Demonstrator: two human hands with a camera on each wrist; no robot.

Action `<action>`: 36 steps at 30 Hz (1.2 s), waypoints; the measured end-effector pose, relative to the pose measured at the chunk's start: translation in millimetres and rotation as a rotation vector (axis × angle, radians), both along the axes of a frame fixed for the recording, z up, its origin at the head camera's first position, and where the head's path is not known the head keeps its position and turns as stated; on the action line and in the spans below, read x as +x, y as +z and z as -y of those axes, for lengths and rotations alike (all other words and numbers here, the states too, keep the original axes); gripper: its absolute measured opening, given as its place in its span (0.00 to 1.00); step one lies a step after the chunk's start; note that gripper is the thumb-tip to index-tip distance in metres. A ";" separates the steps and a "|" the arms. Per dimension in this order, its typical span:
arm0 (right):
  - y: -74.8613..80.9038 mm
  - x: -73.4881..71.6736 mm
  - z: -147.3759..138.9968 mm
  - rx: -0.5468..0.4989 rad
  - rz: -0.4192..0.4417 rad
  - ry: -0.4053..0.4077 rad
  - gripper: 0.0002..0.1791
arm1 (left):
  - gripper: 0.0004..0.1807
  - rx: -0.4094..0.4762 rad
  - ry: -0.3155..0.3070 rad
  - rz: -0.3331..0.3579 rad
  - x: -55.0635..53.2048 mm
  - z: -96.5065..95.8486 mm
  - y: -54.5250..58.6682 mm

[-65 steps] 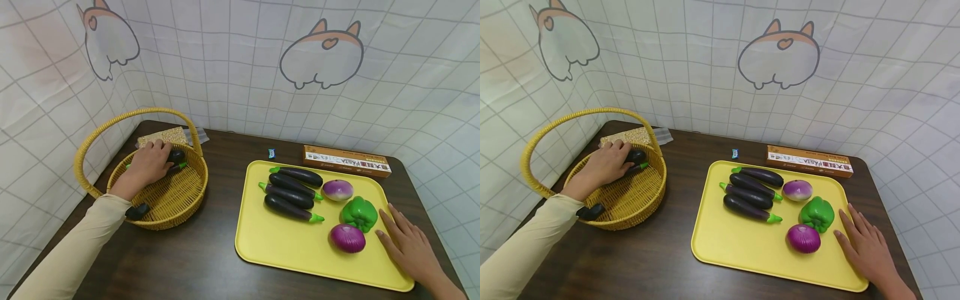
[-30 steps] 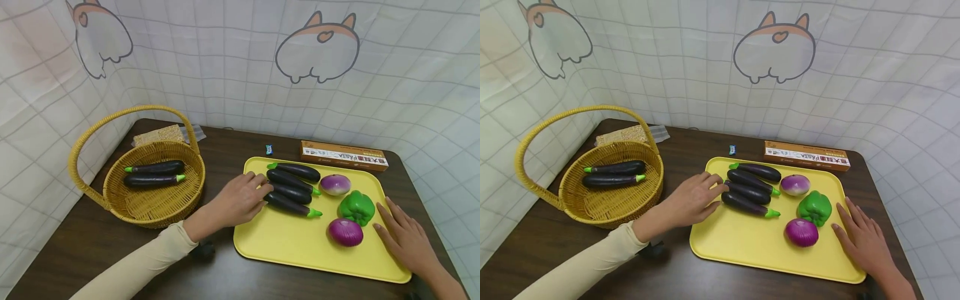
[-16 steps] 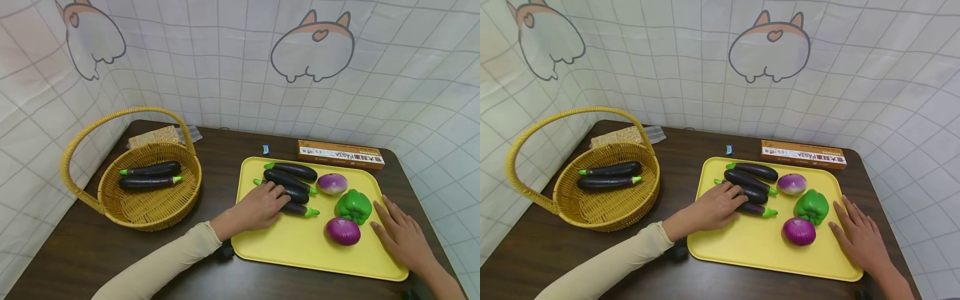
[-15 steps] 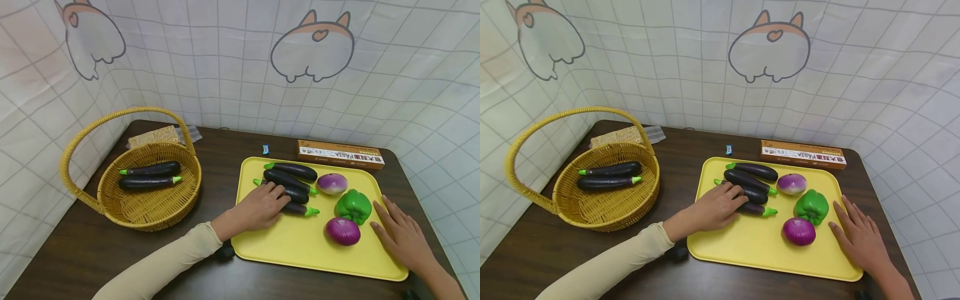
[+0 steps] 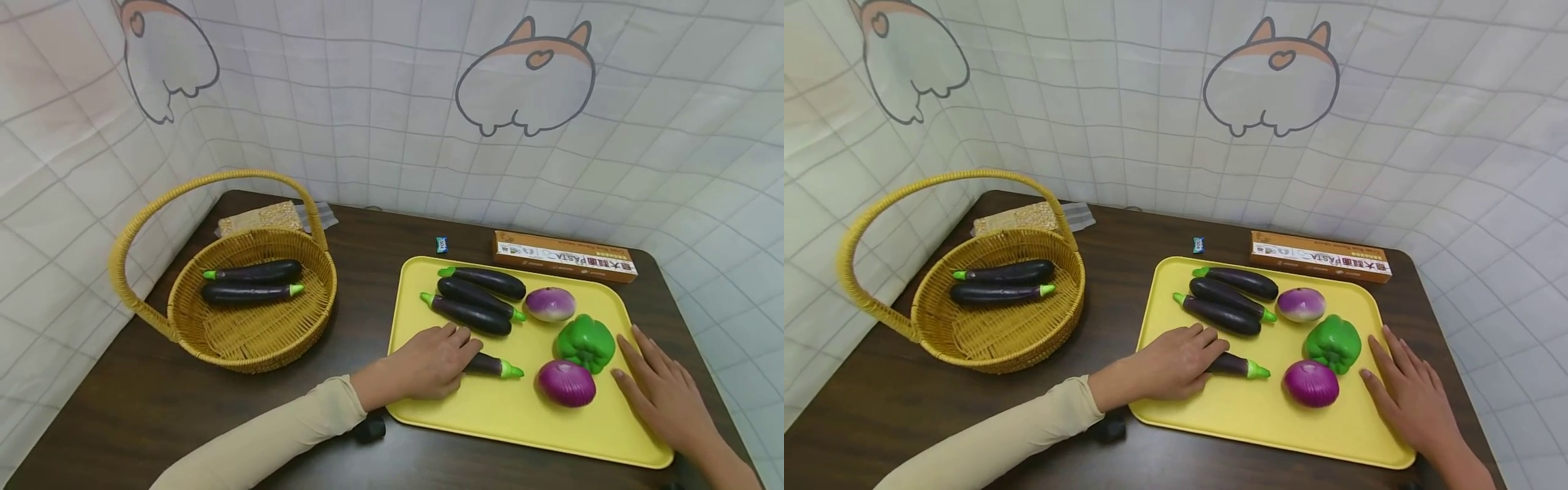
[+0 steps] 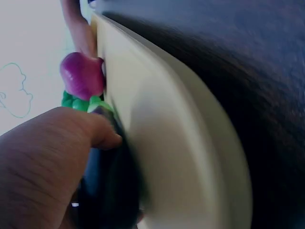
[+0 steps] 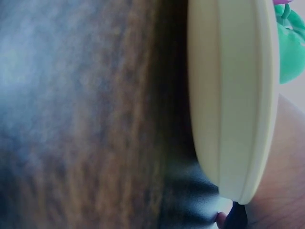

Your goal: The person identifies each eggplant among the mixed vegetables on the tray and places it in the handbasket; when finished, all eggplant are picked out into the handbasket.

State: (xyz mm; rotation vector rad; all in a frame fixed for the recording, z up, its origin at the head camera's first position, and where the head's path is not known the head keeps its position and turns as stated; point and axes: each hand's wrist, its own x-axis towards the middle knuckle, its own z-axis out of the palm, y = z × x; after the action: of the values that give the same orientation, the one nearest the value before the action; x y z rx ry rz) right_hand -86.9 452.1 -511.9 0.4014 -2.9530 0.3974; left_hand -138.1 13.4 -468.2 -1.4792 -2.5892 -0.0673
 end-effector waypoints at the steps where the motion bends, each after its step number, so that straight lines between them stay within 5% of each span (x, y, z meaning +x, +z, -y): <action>1: -0.1 0.6 0.0 0.000 0.001 -0.001 0.37 | 0.20 -0.011 0.002 0.004 1.1 1.0 0.8; 6: -0.2 1.3 0.1 -0.001 0.003 -0.003 0.37 | 0.17 -0.018 0.007 0.040 4.8 11.3 14.3; 13: -2.6 1.8 -3.8 -0.010 -0.007 -0.003 0.37 | 0.18 0.056 0.022 0.076 0.5 33.5 57.6; 23: -1.2 -0.3 -3.0 0.001 0.003 -0.006 0.38 | 0.20 0.215 0.140 0.026 -12.6 97.8 106.7; 28: 1.4 -1.1 -5.7 -0.005 -0.009 -0.006 0.37 | 0.18 0.279 0.224 0.030 -24.8 139.8 120.6; 36: -6.5 0.1 -4.7 -0.009 -0.015 0.007 0.37 | 0.18 0.179 0.337 0.066 -37.8 206.5 125.1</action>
State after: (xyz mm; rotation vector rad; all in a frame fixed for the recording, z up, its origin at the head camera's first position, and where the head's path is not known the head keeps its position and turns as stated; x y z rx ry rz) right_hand -86.8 456.8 -518.4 0.4123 -2.9352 0.4072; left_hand -175.9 -193.1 -343.1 -0.9846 -2.7609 -0.3025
